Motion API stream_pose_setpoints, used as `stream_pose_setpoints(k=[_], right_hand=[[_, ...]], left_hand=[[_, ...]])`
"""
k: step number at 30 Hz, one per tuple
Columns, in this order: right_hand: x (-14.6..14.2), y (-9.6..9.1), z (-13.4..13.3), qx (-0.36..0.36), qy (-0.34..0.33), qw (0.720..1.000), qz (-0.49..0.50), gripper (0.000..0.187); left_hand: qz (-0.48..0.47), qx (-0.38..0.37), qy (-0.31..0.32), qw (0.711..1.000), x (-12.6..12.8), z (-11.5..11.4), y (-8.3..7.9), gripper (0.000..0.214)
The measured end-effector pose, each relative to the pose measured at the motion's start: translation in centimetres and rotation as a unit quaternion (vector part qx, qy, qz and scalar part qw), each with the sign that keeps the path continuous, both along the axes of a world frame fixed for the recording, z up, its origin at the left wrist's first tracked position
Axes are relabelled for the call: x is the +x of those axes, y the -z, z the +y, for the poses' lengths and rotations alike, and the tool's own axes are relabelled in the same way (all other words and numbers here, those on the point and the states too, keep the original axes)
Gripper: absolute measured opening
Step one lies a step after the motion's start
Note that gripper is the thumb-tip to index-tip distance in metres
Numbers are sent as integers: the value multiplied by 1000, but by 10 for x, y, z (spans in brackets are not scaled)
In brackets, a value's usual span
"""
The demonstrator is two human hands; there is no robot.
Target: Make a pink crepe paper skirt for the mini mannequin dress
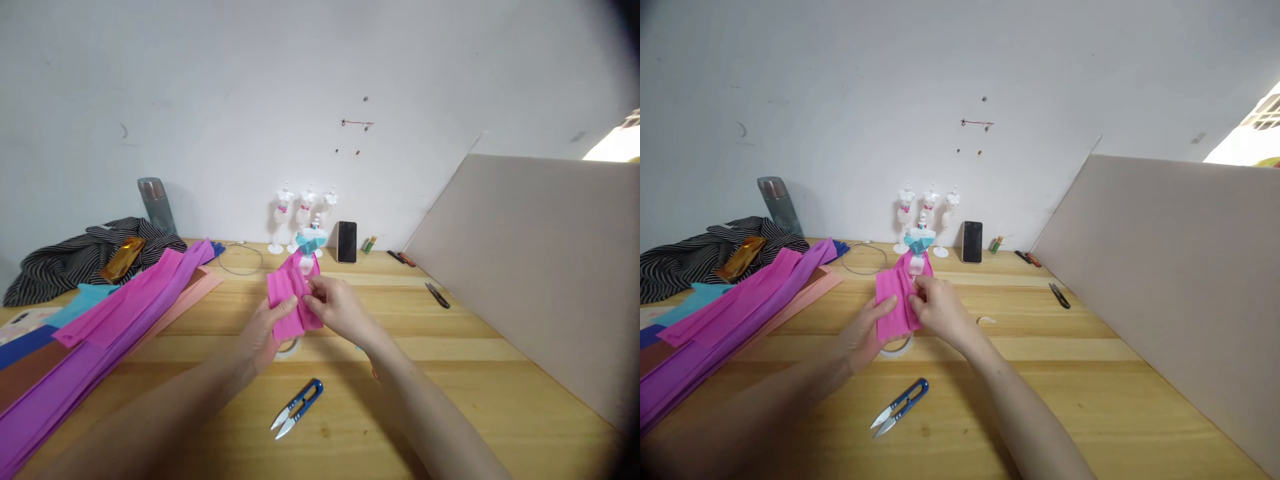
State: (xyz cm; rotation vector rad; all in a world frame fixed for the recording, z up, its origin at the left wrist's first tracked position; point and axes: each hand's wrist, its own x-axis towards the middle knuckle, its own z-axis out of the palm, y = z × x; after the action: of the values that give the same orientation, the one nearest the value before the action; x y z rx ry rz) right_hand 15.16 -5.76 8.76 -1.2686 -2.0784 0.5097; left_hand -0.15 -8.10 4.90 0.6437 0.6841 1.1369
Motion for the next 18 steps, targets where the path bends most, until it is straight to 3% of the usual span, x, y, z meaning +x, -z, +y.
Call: stream_pose_setpoints(k=[4, 10, 18], right_hand=[[7, 3, 6, -78, -39, 996, 27, 19], [24, -4, 15, -207, -38, 975, 74, 27], [36, -12, 17, -194, -46, 979, 48, 26]], left_hand=[[19, 1, -40, 999, -5, 7, 0, 42], [20, -21, -73, 997, -11, 18, 5, 30], [74, 21, -68, 995, -15, 22, 2, 34]])
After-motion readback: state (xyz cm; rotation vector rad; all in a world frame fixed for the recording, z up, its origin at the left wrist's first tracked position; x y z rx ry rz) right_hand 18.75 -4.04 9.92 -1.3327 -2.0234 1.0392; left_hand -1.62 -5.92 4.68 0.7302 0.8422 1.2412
